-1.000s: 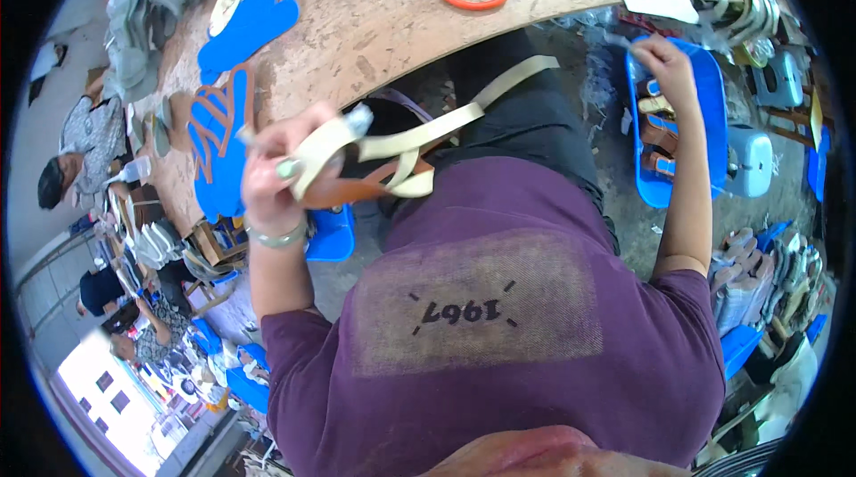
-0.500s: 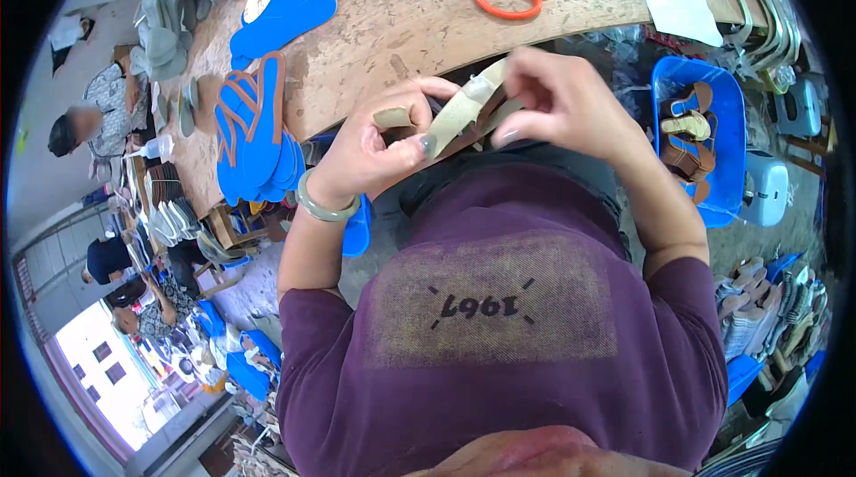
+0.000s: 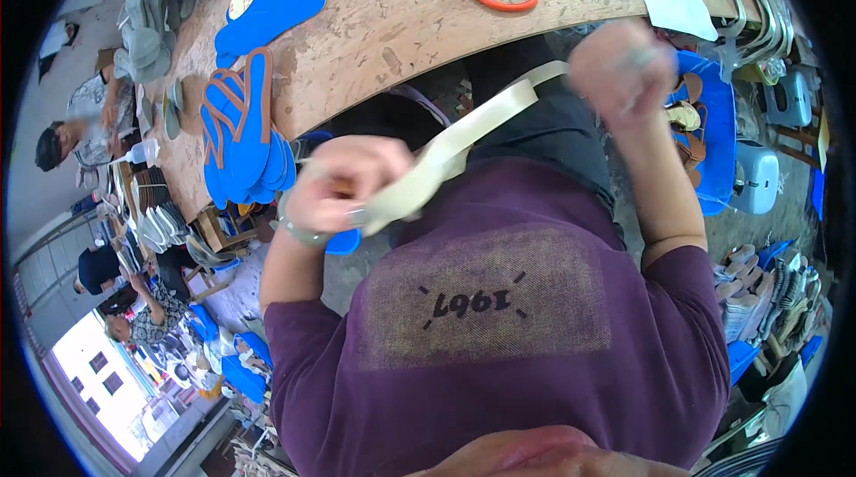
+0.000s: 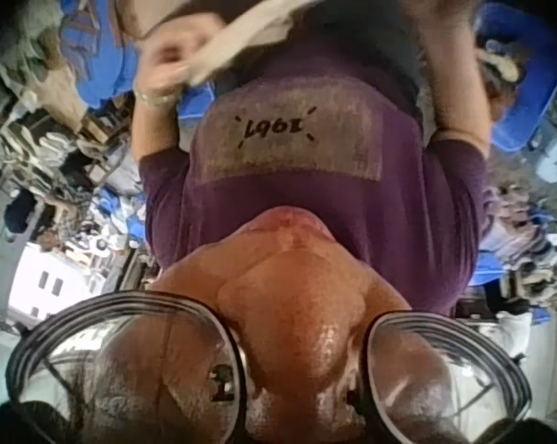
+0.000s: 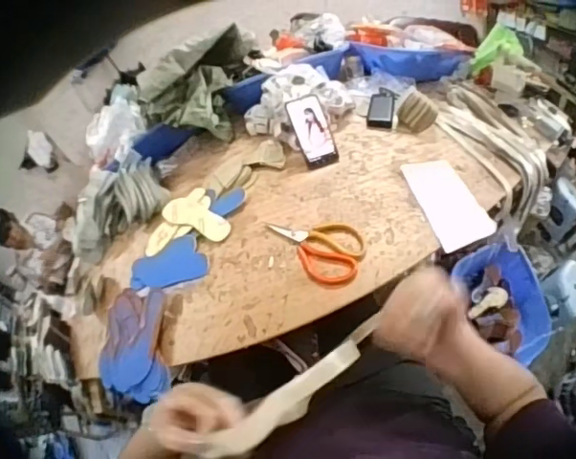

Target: The person assembles blue slipper soles by attaching brown straps. They pick up a blue sole, wrap a brown strap around the edges, and use scissors to trim the excess strap. The person repeats this process for multiple soles, handling the materials and tools with both hands.

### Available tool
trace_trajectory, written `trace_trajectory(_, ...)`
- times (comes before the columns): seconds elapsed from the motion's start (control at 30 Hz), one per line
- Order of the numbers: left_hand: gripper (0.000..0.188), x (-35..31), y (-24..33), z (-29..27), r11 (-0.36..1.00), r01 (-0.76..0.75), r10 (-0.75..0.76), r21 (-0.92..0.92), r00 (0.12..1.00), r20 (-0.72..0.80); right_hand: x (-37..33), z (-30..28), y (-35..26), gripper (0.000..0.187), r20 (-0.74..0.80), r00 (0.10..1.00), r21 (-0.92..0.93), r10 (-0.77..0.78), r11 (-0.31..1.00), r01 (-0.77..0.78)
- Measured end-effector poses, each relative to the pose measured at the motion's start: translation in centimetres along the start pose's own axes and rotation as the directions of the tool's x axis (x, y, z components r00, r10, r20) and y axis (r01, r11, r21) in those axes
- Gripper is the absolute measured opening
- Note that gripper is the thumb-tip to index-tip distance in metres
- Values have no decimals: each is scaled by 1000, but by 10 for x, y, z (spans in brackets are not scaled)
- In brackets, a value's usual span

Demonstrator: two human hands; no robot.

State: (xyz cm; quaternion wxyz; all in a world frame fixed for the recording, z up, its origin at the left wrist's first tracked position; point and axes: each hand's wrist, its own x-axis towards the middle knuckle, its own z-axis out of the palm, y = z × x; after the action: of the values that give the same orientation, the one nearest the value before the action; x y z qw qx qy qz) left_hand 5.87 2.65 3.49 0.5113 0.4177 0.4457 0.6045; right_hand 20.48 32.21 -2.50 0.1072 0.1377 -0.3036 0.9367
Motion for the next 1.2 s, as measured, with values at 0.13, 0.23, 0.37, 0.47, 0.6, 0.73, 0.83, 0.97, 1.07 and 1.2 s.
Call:
trace_trajectory(0.13, 34, -35, 8, -17, 934, -183, 71, -308, 938, -340, -40, -52, -80, 32, -122, 956, 3, -268, 963, 270)
trace_trajectory(0.23, 32, -25, 6, -10, 981, -113, 60, -155, 948, -311, -89, -94, -86, 30, -261, 965, -319, -7, 944, -80)
trace_trajectory(0.37, 30, 18, 4, -3, 1000, -11, 11, 3, 961, -276, -123, -175, -33, 27, -699, 711, -706, 78, 78, -703)
trace_trajectory(0.47, 26, 22, 3, -21, 996, 16, 6, 91, 970, -241, -78, -109, -15, 27, -788, 616, -601, -19, 242, -762)
trace_trajectory(0.6, 22, 19, 13, -6, 1000, -12, 15, 17, 984, -177, 12, 40, 10, 51, -43, 996, -990, -84, 137, -31)
trace_trajectory(0.73, 23, 12, 51, 9, 978, 139, -85, 155, 946, -313, 54, 81, 45, 42, 84, 961, -993, 264, -57, 102)
trace_trajectory(0.83, 29, -34, 72, -11, 975, -29, 159, 221, 785, -599, 50, 71, 19, 26, 112, 980, -978, -167, 157, 138)
trace_trajectory(0.97, 32, -121, 112, -39, 772, -581, 505, 259, 313, -804, 7, 27, -55, 26, -217, 793, -962, -569, 264, -74)
trace_trajectory(1.07, 34, -194, 128, -71, 603, -629, 603, 491, -43, -796, -21, 5, -92, 26, -44, 719, -941, -694, -213, -263)
trace_trajectory(1.2, 31, -229, 125, -109, 510, -791, 689, 338, 140, -711, -64, -23, -107, 22, 73, 966, -770, -249, -630, -104)
